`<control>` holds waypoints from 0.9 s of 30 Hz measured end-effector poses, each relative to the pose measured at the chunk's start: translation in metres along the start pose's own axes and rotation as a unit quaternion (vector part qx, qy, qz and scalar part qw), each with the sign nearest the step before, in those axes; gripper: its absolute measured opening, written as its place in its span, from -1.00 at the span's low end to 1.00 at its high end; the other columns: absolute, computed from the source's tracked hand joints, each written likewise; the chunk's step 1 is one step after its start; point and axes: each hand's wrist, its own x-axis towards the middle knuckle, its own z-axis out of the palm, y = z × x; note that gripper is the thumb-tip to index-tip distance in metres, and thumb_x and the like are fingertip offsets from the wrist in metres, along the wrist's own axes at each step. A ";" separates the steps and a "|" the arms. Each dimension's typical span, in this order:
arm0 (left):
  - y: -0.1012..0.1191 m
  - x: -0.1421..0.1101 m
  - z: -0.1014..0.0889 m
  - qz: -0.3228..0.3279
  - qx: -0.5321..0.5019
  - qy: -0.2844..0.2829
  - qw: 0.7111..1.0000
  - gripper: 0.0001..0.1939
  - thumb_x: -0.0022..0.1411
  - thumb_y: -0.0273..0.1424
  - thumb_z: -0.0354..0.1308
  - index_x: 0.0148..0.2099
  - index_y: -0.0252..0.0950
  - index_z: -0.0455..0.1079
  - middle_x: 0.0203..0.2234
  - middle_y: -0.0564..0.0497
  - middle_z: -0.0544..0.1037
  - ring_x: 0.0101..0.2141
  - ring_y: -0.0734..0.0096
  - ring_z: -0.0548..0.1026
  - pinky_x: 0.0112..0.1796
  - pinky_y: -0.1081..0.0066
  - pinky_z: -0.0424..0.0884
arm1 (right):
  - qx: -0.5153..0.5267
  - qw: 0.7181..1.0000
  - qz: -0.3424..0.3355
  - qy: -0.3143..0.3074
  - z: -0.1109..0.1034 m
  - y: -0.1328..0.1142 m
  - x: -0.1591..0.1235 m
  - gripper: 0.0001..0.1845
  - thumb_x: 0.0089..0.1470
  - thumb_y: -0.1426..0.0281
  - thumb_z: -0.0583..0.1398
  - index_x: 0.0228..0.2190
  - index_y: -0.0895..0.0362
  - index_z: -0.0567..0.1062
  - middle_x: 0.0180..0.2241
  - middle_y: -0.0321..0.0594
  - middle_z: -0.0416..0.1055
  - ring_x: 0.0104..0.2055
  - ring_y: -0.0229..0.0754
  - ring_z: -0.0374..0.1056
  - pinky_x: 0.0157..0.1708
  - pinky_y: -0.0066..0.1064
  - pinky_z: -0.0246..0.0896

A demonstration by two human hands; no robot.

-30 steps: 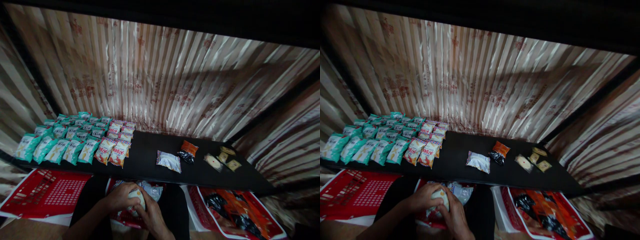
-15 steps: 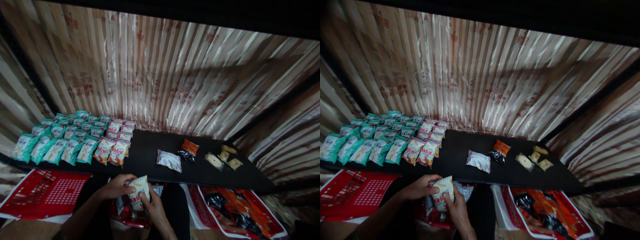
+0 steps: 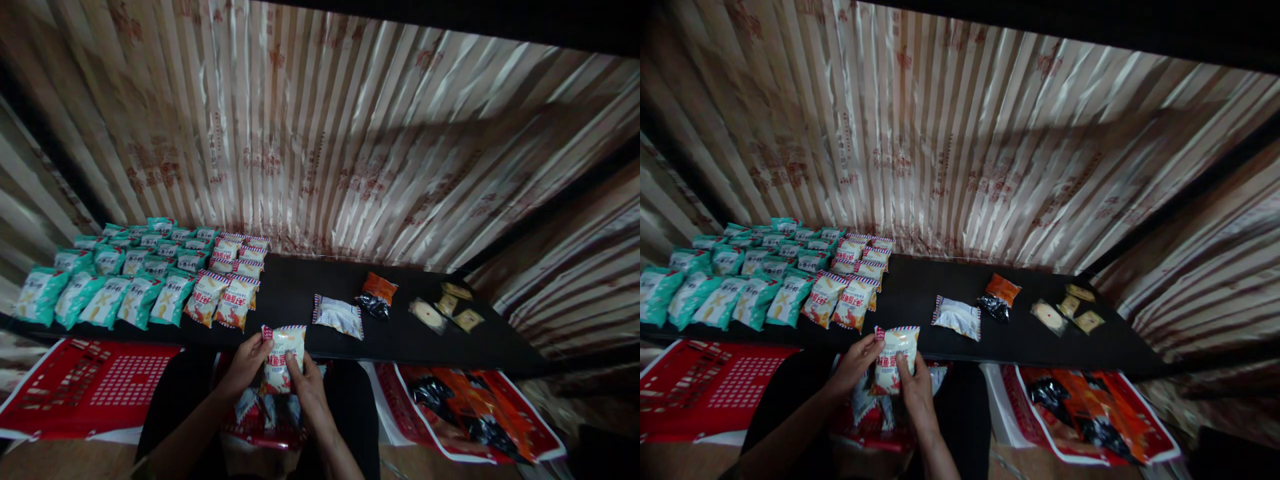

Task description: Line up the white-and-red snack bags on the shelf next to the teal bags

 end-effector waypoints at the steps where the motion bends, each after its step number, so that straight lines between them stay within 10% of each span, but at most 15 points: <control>1: -0.001 0.001 0.002 -0.002 -0.006 0.009 1.000 -0.52 -0.02 -0.04 0.18 -0.23 -0.35 0.34 -0.27 -0.11 0.56 -0.18 0.17 0.49 -0.19 0.32 0.39 | 0.002 1.000 0.002 0.004 0.001 0.000 0.001 -0.40 -0.21 0.05 0.29 -0.20 0.21 0.46 -0.38 -0.13 0.53 -0.36 -0.08 0.44 -0.31 -0.28 0.35; 17: -0.026 0.016 0.005 -0.004 -0.062 0.020 0.998 -0.38 -0.18 -0.23 0.33 -0.05 -0.36 0.32 -0.09 -0.22 0.49 -0.12 0.08 0.48 -0.10 0.17 0.40 | -0.004 0.999 0.006 0.040 0.007 -0.010 0.033 -0.42 -0.21 0.01 0.26 -0.26 0.21 0.46 -0.41 -0.15 0.53 -0.41 -0.10 0.43 -0.40 -0.34 0.32; 27: -0.022 0.038 0.002 0.038 -0.036 0.056 0.997 -0.44 -0.05 -0.23 0.21 0.00 -0.39 0.27 -0.13 -0.18 0.52 -0.11 0.13 0.48 -0.07 0.20 0.37 | 0.024 0.998 0.042 -0.042 0.011 -0.036 0.041 -0.53 -0.10 0.08 0.23 -0.20 0.13 0.43 -0.24 -0.13 0.51 -0.17 -0.05 0.42 -0.23 -0.31 0.32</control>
